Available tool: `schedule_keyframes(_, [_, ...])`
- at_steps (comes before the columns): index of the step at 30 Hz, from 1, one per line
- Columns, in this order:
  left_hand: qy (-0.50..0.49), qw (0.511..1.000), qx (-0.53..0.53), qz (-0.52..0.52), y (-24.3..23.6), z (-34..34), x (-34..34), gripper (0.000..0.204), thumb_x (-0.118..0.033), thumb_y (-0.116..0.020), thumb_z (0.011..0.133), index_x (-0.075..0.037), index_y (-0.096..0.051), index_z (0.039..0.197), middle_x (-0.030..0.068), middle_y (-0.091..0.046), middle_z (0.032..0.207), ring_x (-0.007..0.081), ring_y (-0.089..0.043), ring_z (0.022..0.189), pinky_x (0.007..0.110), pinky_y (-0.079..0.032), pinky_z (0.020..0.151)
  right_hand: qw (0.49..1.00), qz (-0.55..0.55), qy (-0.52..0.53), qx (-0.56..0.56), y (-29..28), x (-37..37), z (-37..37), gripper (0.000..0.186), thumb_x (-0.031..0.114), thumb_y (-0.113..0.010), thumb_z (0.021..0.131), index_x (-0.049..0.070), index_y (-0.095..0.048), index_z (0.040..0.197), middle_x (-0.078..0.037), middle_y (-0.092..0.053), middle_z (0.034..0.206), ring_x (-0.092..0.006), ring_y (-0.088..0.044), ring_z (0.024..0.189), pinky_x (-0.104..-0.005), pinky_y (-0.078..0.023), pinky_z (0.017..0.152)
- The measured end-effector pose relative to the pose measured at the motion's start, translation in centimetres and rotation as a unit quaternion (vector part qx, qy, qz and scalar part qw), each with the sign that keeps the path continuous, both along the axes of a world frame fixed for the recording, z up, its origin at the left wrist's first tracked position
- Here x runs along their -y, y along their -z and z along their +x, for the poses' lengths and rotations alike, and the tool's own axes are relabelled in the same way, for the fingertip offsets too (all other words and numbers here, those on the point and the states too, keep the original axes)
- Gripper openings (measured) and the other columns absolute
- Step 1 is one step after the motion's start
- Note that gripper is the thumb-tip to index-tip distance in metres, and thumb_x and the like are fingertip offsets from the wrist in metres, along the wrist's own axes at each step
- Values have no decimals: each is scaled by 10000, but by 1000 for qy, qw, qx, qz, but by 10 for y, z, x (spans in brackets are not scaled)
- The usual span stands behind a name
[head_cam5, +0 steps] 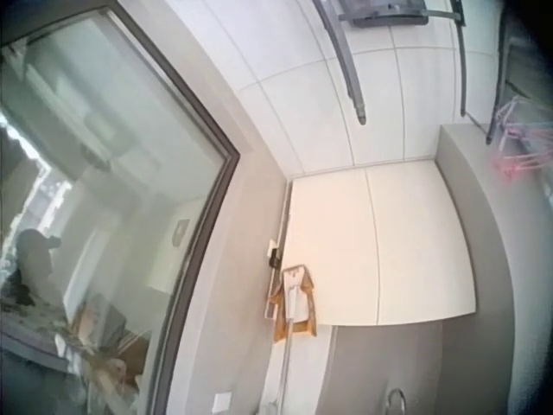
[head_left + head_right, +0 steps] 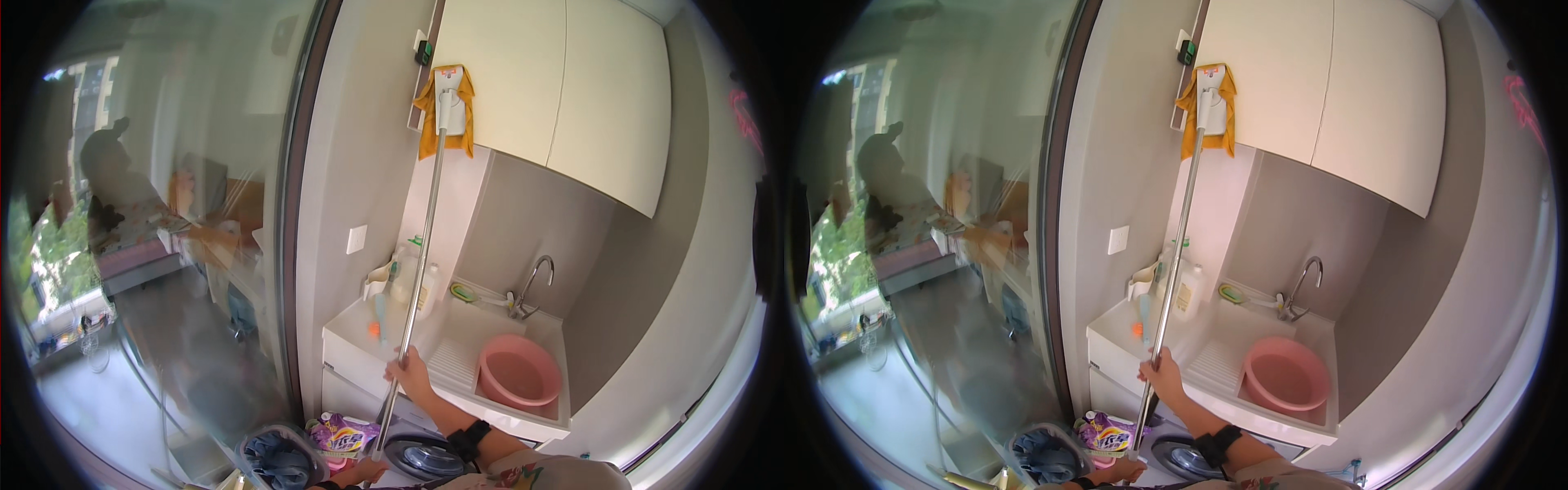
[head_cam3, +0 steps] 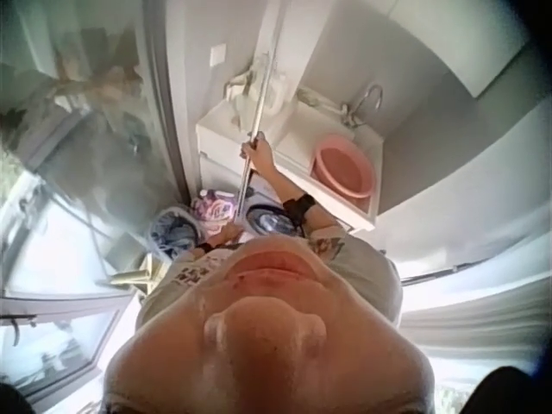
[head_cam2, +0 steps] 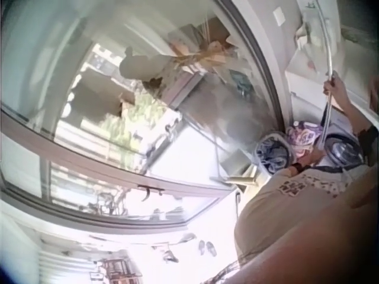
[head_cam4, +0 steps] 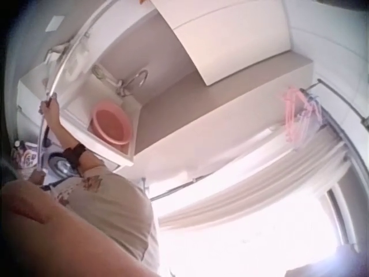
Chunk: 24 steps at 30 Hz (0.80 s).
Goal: Using a long-handled squeegee to clean glass doors and high surfaces on a balcony.
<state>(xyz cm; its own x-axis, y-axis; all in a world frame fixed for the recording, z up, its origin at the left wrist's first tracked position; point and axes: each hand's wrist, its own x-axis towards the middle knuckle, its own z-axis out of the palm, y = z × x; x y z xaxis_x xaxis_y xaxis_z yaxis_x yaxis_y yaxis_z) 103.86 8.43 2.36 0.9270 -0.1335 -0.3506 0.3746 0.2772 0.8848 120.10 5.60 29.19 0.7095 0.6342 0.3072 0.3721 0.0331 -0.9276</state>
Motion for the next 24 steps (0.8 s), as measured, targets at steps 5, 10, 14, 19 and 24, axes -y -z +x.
schedule_keyframes(5, [23,999,-36,30,44,-43,2,391,-274,-582,824,-69,-454,517,65,-468,463,229,-480,408,357,-362,414,980,61,-57,-182,-16,-19,3,187,124,-520,899,8,-433,1016,-118,-590,722,-180,-594,575,-308,-513,558])
schedule_keyframes(10, [13,996,-43,79,55,-61,14,386,-284,-587,817,-61,-467,525,79,-488,478,248,-500,430,371,-374,429,985,19,-60,-163,10,-20,-3,157,151,-530,902,22,-449,943,-70,-522,629,-157,-527,510,-301,-486,505])
schedule_keyframes(14, [1,990,-34,134,60,-60,23,384,-292,-591,811,-55,-478,532,91,-504,490,263,-516,449,382,-384,441,976,51,-45,-208,7,-8,-8,153,159,-555,890,29,-473,887,-56,-505,613,-149,-514,503,-303,-480,500])
schedule_keyframes(19, [-5,970,10,243,70,-39,43,382,-303,-596,804,-46,-492,540,105,-524,505,282,-536,471,395,-397,456,953,79,-19,-292,8,29,2,168,172,-601,863,55,-498,800,-25,-480,560,-137,-467,451,-293,-423,450])
schedule_keyframes(24, [-10,940,72,334,80,-10,66,382,-313,-600,797,-38,-505,549,120,-544,519,300,-556,494,409,-409,471,952,97,71,-281,-2,88,19,176,123,-578,820,60,-470,696,-48,-457,539,-165,-472,436,-323,-435,429])
